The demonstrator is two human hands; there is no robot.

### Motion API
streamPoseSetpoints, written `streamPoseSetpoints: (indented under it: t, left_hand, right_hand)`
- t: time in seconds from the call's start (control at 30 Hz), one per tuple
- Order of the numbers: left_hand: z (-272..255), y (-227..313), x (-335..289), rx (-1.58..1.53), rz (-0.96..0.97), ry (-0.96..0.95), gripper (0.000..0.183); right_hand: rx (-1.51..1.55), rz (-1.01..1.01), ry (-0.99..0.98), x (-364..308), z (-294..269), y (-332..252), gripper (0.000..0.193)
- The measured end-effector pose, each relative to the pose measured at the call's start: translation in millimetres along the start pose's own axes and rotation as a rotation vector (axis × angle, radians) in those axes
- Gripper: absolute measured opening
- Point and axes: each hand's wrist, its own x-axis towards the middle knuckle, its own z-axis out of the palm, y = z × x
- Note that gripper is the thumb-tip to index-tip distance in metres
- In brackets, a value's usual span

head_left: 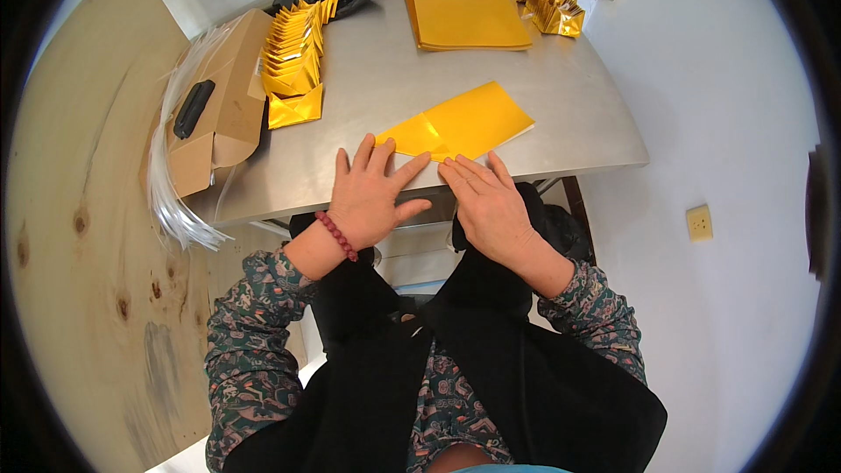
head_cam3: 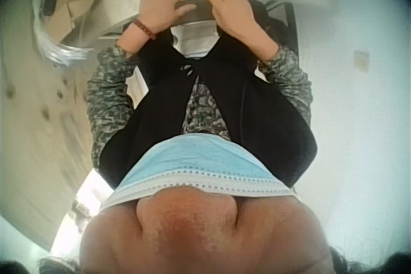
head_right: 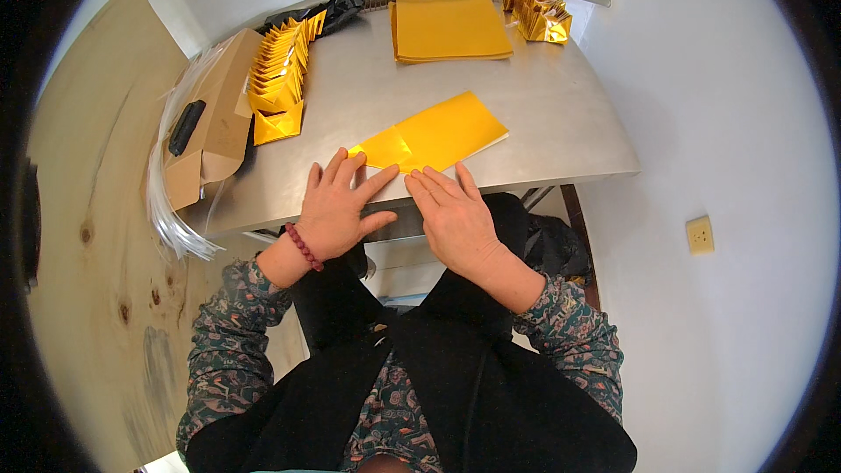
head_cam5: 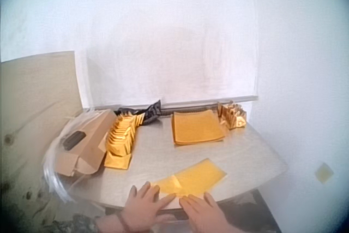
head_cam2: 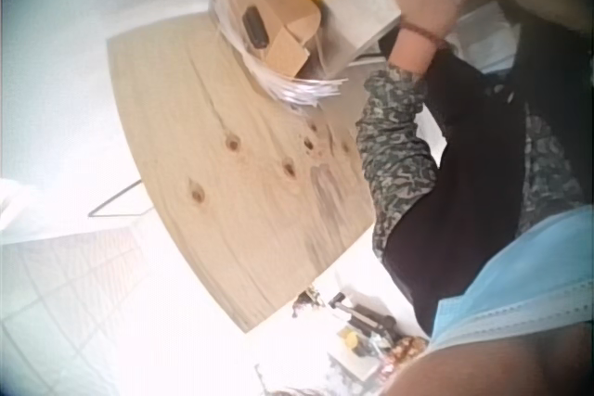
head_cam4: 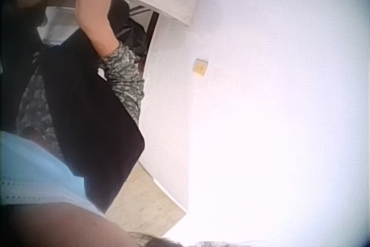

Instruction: The person folds a sheet of gold-colored paper by hand on a metal table. They fold the paper in half, then fold the sides inward, and finally fold the bottom corners to create a triangular shape. The finished piece is held up briefly.

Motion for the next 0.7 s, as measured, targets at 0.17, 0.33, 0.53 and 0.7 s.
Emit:
streamPoseSetpoints:
  t: [0.17,0.33,0.53,0.7]
  left_hand:
    - [5,-21,-6,0.081,0.012,0.045,0.067]
    - [10,-30,-10,0.077,0.000,0.064,0.076]
    - [7,-35,-9,-0.029,0.059,0.095,0.077]
    - [8,-39,-18,-0.123,0.113,0.115,0.072]
  right_hand:
    - [0.026,-0.022,0.034,-6,14,14,0.050]
    - [0.016,-0.002,0.025,-3,17,14,0.050]
    - [0.054,-0.011,0.043,15,3,10,0.037]
    - [-0.168,-0.067,-0.102,29,3,15,0.016]
